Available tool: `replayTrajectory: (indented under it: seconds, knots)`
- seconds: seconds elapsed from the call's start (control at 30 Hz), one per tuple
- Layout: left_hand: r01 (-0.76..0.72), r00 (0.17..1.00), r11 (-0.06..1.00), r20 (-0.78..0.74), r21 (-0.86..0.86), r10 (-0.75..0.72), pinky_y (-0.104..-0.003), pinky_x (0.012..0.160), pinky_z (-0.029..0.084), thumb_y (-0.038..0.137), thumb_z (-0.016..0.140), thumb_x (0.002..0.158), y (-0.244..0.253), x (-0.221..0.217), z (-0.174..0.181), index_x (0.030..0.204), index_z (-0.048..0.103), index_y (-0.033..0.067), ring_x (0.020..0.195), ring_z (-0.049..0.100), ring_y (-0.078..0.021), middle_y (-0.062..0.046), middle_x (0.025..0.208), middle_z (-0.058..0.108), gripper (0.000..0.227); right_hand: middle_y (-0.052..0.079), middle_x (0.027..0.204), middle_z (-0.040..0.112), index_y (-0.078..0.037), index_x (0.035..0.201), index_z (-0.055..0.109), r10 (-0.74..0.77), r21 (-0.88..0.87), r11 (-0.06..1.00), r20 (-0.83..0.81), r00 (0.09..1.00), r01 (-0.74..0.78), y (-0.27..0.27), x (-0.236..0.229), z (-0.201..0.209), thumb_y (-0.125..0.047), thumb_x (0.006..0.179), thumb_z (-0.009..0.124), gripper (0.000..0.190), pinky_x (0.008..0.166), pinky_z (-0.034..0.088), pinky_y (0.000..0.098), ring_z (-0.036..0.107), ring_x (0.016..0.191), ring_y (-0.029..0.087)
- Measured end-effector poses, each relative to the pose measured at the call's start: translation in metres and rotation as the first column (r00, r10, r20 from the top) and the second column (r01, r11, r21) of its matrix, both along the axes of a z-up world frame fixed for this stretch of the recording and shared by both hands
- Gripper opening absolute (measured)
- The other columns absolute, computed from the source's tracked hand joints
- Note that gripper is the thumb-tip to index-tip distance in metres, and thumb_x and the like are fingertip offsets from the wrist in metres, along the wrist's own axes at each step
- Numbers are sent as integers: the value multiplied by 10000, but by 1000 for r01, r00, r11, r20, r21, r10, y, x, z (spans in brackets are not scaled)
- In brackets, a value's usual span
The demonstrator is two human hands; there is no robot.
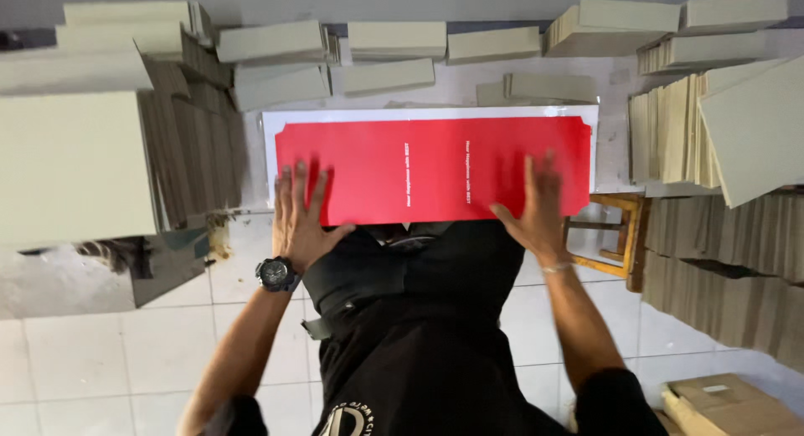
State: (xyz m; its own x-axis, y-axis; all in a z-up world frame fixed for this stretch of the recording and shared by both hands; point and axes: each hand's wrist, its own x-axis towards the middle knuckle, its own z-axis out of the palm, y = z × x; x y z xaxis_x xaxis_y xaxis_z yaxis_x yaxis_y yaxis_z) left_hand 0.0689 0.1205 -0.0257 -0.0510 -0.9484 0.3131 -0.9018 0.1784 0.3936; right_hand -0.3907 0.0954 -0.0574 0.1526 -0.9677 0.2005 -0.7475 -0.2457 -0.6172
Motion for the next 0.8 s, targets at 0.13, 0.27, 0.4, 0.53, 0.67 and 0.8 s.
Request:
replayTrajectory:
  seconds: [0.13,0.27,0.4,0.53,0.67,0.8]
  knots:
    - [131,963,991,233,36,-136,-602,1357,240,352,937,680,15,16,-38,1584,584,84,1605,320,-511,-246,1727,396,1007,366,1750,263,-37,1676,447,43,-48,996,-405,913,-68,22,-60,7,-377,823,861,1007,1284,251,677,376,1554,547]
    - [184,937,976,320,-119,-138,-571,1296,384,138,831,808,13,27,-28,1412,726,81,1530,501,-450,-179,1644,558,616,237,1681,506,-48,1497,703,30,-260,953,-438,899,-158,20,-93,7,59,863,843,657,1254,461,527,611,1431,403]
    - [152,914,987,387,-50,-122,-580,1307,372,233,750,907,-6,46,30,1412,736,187,1558,522,-345,-64,1653,589,508,137,1650,566,-77,1326,820,-6,-292,949,-399,917,-121,-2,-135,21,55,825,867,520,1178,585,431,672,1386,327]
    - [158,931,986,322,59,-169,-496,991,517,238,822,966,-75,62,121,1160,827,232,1178,709,-295,-11,1439,710,194,126,1486,580,-31,1171,829,5,-241,966,-358,934,-98,-64,-129,128,27,924,956,284,1084,640,427,716,1258,314]
    - [214,957,956,151,203,-246,-441,745,675,134,881,917,-156,89,186,1247,840,88,959,762,-271,-79,1360,758,335,232,1413,692,94,1102,782,112,-212,960,-310,944,-184,-139,-142,208,-14,901,1039,344,1101,594,513,688,1304,394]
    - [237,971,927,-29,292,-239,-501,822,604,121,817,1018,-257,84,260,1356,698,1,1000,682,-368,-246,1361,676,379,326,1486,583,250,1315,653,69,-70,995,-18,997,-70,-239,-148,261,228,920,902,467,1098,627,456,661,1298,431]
